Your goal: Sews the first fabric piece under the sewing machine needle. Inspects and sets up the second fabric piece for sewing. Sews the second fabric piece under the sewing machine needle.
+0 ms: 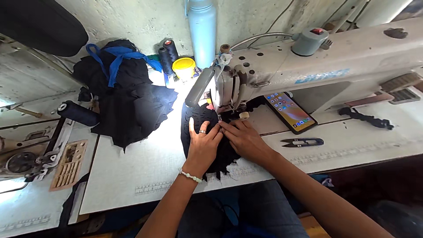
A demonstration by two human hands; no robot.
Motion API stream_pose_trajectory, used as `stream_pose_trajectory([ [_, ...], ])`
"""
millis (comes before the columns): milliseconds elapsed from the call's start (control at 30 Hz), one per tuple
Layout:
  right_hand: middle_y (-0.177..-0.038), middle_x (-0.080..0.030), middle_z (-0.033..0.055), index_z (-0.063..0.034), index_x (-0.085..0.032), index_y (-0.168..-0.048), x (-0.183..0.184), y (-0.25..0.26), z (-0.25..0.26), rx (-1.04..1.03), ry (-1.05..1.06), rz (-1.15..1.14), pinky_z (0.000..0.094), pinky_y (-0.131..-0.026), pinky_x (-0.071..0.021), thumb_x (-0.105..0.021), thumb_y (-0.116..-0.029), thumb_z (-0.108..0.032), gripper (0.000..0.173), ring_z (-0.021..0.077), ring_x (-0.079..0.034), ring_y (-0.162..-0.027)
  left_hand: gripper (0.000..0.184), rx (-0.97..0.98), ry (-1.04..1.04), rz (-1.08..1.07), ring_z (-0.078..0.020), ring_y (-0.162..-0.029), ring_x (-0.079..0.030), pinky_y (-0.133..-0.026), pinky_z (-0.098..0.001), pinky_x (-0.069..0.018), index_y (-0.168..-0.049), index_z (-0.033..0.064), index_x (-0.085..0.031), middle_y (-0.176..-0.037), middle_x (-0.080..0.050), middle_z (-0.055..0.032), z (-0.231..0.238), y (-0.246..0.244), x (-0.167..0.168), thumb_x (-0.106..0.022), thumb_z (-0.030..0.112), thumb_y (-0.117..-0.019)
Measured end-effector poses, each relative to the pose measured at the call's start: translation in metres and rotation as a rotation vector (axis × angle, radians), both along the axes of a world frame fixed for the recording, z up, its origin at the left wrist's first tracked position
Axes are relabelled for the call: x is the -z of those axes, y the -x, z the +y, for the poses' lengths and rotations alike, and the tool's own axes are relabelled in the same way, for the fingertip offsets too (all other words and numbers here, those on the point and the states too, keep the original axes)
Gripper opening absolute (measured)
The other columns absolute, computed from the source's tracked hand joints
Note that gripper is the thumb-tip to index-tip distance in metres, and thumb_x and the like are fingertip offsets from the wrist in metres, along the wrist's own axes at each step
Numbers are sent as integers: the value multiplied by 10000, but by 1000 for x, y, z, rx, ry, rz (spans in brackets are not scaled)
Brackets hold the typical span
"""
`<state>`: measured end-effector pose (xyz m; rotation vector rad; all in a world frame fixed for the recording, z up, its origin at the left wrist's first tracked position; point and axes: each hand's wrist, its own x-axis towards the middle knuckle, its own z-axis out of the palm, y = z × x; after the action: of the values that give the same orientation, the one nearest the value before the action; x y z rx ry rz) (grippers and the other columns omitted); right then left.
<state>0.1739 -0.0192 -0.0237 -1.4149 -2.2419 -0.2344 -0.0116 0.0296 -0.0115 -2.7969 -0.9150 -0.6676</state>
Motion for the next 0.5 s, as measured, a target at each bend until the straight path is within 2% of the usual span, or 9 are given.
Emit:
stream_pose_trajectory([
  [100,-1309,-690,146,-36,-709,-1012,-6,-3,3,-58,6,-60,505,-819,-554,-610,-908,5,150,365,-696,-1061,255,-25,17,-29,-352,-1219,-653,-1010,-814,-271,-1064,204,-785,-1267,-731,34,-1,1,2,-618,69,-926],
  [167,-1248,-706,165,-35,-709,-1032,-9,-5,3,-65,6,-121,507,-806,-557,-613,-891,34,184,372,-697,-1043,280,-40,49,-40,-361,-1227,-645,-1018,-822,-251,-1089,212,-784,-1279,-724,34,-2,0,2,-609,63,-929],
  [233,-1253,-705,175,-26,-712,-1048,-11,-6,0,-54,13,-165,502,-788,-546,-610,-876,64,220,374,-698,-1038,300,-45,78,-50,-362,-1238,-643,-1017,-828,-245,-1106,206,-785,-1290,-721,27,-4,-2,3,-608,50,-921],
  [333,-1282,-695,173,-22,-711,-1047,-8,-8,-3,-30,-5,-174,503,-755,-541,-594,-866,75,237,382,-696,-1026,320,-48,97,-63,-352,-1248,-643,-1019,-824,-256,-1148,216,-780,-1300,-718,31,-4,-3,3,-596,62,-937],
  [500,-1288,-708,125,-26,-724,-1050,-4,-5,-6,35,-42,-119,486,-725,-528,-588,-868,71,247,364,-701,-982,344,-44,139,-78,-351,-1276,-628,-1025,-840,-225,-1171,232,-779,-1316,-710,45,0,1,3,-575,85,-937],
])
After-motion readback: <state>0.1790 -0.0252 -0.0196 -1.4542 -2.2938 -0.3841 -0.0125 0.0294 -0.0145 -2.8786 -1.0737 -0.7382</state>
